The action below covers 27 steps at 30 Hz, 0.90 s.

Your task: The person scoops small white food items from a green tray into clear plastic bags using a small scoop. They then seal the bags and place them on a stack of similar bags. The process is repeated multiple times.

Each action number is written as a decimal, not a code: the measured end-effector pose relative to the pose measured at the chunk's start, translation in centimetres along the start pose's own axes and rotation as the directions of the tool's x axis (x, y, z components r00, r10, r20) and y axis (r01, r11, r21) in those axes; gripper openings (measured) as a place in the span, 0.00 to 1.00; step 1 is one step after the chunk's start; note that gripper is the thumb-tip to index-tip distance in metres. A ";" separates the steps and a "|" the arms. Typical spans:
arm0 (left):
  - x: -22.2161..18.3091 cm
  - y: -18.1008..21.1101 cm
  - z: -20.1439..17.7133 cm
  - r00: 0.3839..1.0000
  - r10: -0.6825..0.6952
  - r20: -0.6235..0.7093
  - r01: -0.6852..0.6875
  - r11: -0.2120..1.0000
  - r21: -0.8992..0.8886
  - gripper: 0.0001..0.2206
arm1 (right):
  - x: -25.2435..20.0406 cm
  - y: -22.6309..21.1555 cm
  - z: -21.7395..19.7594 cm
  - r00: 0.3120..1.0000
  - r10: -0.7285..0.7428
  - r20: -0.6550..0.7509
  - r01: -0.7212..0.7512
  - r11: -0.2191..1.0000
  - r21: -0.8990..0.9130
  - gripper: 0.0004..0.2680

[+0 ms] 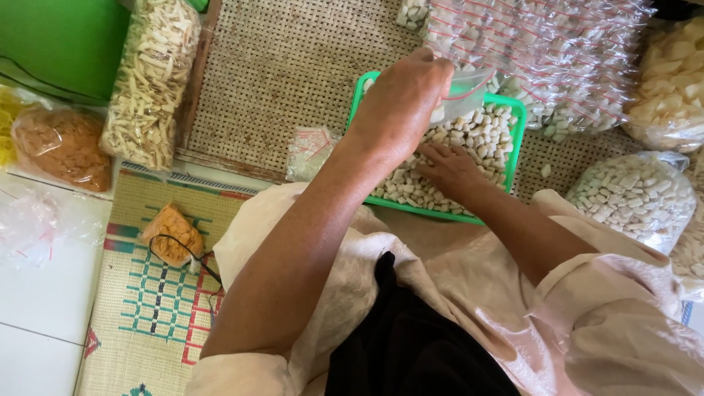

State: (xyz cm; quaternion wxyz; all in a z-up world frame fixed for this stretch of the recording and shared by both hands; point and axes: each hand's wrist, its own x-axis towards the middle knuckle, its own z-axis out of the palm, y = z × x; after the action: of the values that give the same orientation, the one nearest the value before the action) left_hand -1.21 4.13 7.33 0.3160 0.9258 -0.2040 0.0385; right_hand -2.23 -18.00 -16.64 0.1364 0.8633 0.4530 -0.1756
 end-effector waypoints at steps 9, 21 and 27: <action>0.2 0.0 -0.2 1.000 0.000 -0.008 0.000 1.000 -0.012 0.15 | -1.1 3.2 0.5 0.977 0.155 -0.148 -0.101 0.941 0.323 0.12; 0.4 -0.4 0.1 1.000 -0.017 0.002 0.017 1.000 0.005 0.14 | 2.1 -2.2 -1.1 0.825 -0.150 -0.545 0.255 0.959 0.122 0.24; 0.3 -0.7 0.1 1.000 -0.004 -0.014 0.004 1.000 0.009 0.12 | 2.2 -3.4 -0.6 0.869 -0.143 -0.474 0.191 0.980 0.054 0.29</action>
State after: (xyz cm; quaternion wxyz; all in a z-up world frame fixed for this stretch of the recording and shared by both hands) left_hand -0.64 4.46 6.86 0.3131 0.9273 -0.1998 0.0456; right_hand -3.81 -14.22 -17.35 -0.0352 0.8434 0.5362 0.0043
